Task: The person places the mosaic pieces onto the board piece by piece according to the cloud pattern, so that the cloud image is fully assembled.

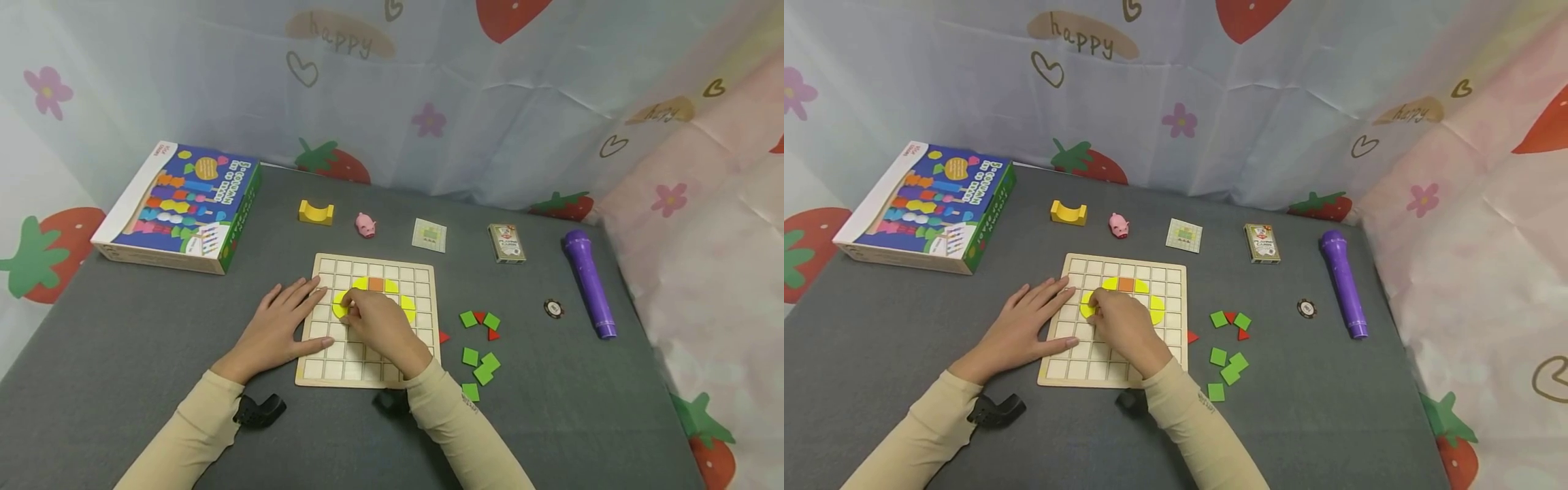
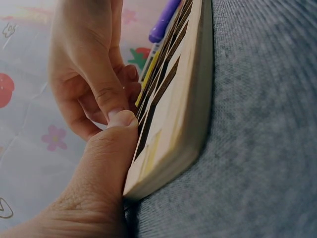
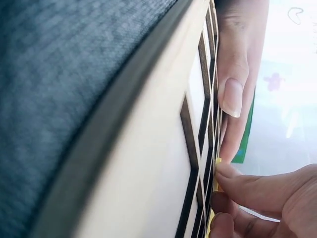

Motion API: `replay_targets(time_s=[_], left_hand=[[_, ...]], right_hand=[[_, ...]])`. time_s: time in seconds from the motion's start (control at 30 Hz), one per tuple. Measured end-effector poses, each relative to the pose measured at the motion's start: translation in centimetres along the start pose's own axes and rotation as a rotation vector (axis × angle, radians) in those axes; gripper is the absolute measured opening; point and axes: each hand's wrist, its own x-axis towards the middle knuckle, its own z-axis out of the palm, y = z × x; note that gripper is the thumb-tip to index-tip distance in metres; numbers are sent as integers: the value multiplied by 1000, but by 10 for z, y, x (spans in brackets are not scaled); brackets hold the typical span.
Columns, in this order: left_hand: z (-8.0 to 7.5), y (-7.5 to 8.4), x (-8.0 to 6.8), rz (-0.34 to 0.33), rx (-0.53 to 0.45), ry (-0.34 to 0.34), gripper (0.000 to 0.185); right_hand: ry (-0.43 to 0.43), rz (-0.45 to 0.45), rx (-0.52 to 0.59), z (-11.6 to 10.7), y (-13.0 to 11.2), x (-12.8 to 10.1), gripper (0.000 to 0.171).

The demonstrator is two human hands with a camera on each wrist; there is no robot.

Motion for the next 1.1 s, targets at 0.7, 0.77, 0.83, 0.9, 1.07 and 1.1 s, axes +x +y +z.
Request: replay_targets(time_s=[0.7, 0.77, 0.83, 0.9, 1.07, 1.1], left_hand=[[6, -3, -2, 47, -3, 29, 74], [5, -3, -1, 44, 1, 24, 74], [4, -3, -1, 42, 1, 19, 74], [4, -3, 0, 43, 1, 18, 74], [5, -3, 1, 49, 3, 26, 74], [4, -2, 1, 50, 2, 26, 75]], right_hand=[[153, 193, 66, -66, 59, -65, 23], [156, 243, 70, -72, 73, -76, 24], [157, 286, 83, -77, 88, -87, 24], [151, 338, 85, -81, 102, -96, 25], [97, 438, 58, -90, 130, -113, 28], [84, 445, 51, -90, 135, -114, 29]])
